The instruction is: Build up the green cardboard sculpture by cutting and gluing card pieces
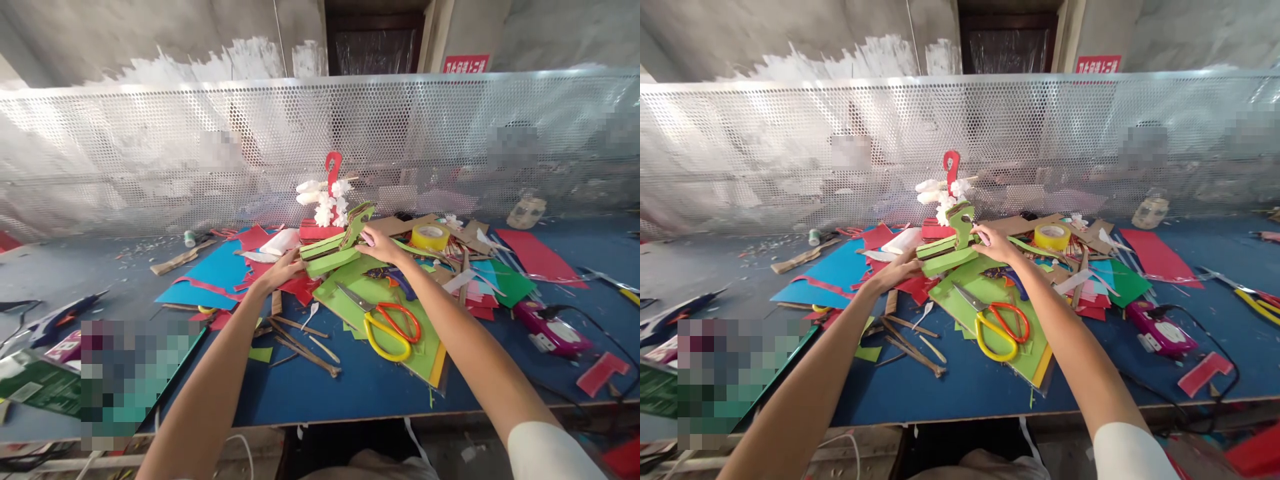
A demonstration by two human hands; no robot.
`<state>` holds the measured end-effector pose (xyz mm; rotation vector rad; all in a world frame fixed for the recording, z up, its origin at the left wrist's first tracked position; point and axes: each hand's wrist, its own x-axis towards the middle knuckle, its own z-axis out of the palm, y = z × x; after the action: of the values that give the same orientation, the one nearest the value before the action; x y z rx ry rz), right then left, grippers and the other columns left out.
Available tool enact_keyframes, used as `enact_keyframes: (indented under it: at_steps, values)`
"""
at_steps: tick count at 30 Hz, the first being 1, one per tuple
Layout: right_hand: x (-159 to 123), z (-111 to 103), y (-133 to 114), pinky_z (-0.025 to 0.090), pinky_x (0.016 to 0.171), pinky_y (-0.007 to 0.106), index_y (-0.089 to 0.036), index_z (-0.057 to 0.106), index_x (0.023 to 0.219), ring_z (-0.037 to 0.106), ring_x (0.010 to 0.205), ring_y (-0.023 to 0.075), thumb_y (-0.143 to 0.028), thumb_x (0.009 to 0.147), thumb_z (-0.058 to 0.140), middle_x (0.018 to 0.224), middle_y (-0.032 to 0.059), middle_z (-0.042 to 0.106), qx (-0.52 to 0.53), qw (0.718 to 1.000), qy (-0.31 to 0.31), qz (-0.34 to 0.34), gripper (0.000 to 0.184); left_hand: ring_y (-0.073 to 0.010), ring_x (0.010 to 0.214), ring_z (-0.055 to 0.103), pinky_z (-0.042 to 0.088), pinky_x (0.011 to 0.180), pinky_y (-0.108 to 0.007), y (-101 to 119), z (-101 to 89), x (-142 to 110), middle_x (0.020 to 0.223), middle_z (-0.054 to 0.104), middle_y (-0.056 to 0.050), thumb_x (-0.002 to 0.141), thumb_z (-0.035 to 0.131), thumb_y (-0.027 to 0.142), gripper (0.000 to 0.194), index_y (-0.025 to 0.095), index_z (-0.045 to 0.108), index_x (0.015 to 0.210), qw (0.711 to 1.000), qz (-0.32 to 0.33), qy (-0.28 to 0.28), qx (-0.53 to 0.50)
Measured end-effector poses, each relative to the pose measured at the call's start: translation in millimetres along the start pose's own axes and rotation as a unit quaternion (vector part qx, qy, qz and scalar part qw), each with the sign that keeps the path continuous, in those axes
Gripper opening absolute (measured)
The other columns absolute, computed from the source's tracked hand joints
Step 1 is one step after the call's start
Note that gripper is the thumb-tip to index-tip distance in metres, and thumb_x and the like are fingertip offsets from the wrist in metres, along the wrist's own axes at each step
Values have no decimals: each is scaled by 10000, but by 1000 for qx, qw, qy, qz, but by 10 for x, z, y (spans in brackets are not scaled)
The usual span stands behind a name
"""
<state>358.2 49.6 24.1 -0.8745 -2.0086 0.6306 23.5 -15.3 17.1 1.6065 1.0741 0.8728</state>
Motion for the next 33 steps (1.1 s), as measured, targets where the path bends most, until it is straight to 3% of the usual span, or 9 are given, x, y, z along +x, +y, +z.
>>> enact_keyframes:
  at_steps: [8, 14, 19, 22, 26, 29, 33]
  values:
    - [13, 107, 131, 600, 1002, 449, -245, 676, 1050, 707, 1072, 291, -383, 786, 816, 971, 35, 686, -15, 999, 19, 31, 329, -414, 1443, 550, 522, 1157, -550, 43, -25, -14, 1578, 591, -93, 773, 778, 533, 804, 302, 574, 1516, 999, 18, 2, 41]
    - [38, 127, 67, 542, 1113, 493, -250, 701, 1095, 687, 1181, 295, -398, 792, 815, 1019, 34, 714, 17, 1000, 13, 9, 356, -377, 1415, 593, 503, 1181, -543, 9, -104, -20, 1544, 629, -82, 812, 768, 524, 801, 350, 530, 1557, 1000, -6, -11, 14]
    - [82, 158, -160, 474, 1190, 511, -251, 727, 1128, 648, 1304, 307, -375, 816, 801, 1257, 69, 726, 42, 999, 11, -10, 344, -348, 1350, 658, 524, 1175, -508, 2, -322, -41, 1498, 663, -83, 828, 753, 487, 740, 336, 563, 1527, 999, -23, -25, -22]
    - [75, 209, -247, 595, 1063, 506, -258, 736, 1131, 659, 1285, 321, -370, 814, 822, 1306, 77, 708, 94, 995, -14, 30, 348, -354, 1295, 695, 549, 1147, -522, -13, -420, -82, 1466, 681, -101, 806, 774, 471, 788, 331, 542, 1545, 998, -47, -15, -32]
    - [51, 281, -249, 706, 778, 383, -249, 729, 1142, 723, 1132, 289, -343, 800, 840, 1310, 91, 696, 167, 980, -39, 103, 371, -348, 1279, 705, 535, 1154, -549, -83, -454, -121, 1440, 692, -124, 800, 776, 427, 828, 293, 505, 1570, 997, -60, -13, -50]
    - [59, 301, -219, 702, 768, 329, -232, 728, 1143, 698, 1201, 291, -307, 804, 841, 1324, 99, 690, 174, 978, -30, 111, 365, -343, 1282, 700, 525, 1165, -541, -117, -449, -113, 1417, 701, -135, 814, 769, 438, 768, 243, 552, 1525, 997, -58, -18, -52]
    - [101, 310, -165, 709, 801, 361, -226, 739, 1128, 697, 1188, 290, -302, 792, 872, 1289, 97, 698, 178, 976, -31, 122, 370, -349, 1288, 689, 539, 1154, -535, -98, -456, -86, 1425, 696, -110, 795, 773, 443, 797, 239, 549, 1533, 997, -73, -3, -22]
